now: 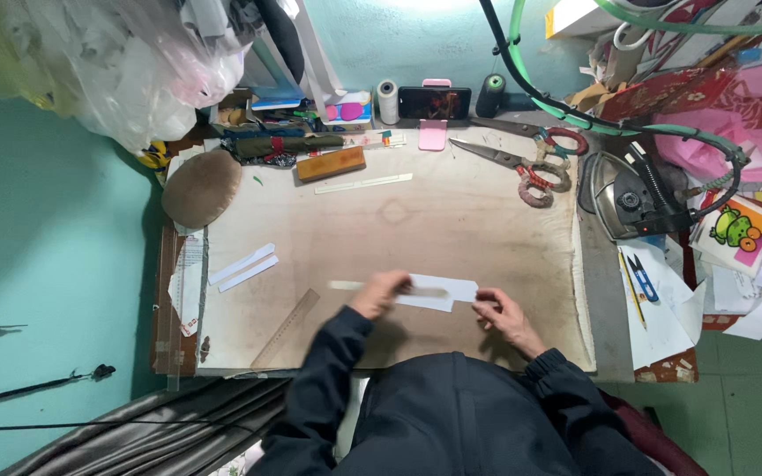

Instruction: The person irons several small white paper pieces on a worktable using a steam iron. They repeatedly align the paper with a ruler, press the iron over the paper, and then set the iron aside before moving to the next piece.

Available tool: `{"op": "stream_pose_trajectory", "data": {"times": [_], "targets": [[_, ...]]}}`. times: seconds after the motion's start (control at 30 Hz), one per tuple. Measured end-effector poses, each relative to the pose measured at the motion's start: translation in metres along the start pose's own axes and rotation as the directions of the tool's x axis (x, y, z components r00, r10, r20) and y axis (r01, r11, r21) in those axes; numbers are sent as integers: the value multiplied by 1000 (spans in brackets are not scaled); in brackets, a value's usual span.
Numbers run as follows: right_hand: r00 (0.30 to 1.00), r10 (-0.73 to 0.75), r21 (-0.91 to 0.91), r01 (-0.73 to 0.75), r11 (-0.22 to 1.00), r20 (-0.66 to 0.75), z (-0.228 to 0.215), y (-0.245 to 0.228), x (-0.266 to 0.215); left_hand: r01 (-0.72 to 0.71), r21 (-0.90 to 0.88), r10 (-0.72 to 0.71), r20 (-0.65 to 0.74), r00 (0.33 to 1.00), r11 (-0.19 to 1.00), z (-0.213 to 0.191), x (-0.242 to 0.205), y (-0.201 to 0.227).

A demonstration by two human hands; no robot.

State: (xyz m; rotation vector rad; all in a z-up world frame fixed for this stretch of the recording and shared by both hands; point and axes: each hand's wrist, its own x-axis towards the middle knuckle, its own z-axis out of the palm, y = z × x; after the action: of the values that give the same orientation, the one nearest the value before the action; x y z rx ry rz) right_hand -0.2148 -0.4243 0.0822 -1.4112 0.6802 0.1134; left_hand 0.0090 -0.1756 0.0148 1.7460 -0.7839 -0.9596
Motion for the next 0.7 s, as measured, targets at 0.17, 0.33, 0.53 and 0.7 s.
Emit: {"op": "stream_pose_trajectory", "data": {"times": [0.17,0.33,0.53,0.7], "targets": [[999,43,-11,-43,999,4,-4,12,-17,-183,280,144,155,977,942,63,3,66],[998,44,-116,-49,992,-45,-24,71,-5,-107,319,40,211,977,942,98,-3,7],[990,72,-273,-103,956,-121,-17,30,6,108,390,-123,13,992,914,38,-15,-13],[975,40,-368,-119,922,-217,-16,46,54,265,402,-210,-176,962,877,-13,-3,-17]]}}
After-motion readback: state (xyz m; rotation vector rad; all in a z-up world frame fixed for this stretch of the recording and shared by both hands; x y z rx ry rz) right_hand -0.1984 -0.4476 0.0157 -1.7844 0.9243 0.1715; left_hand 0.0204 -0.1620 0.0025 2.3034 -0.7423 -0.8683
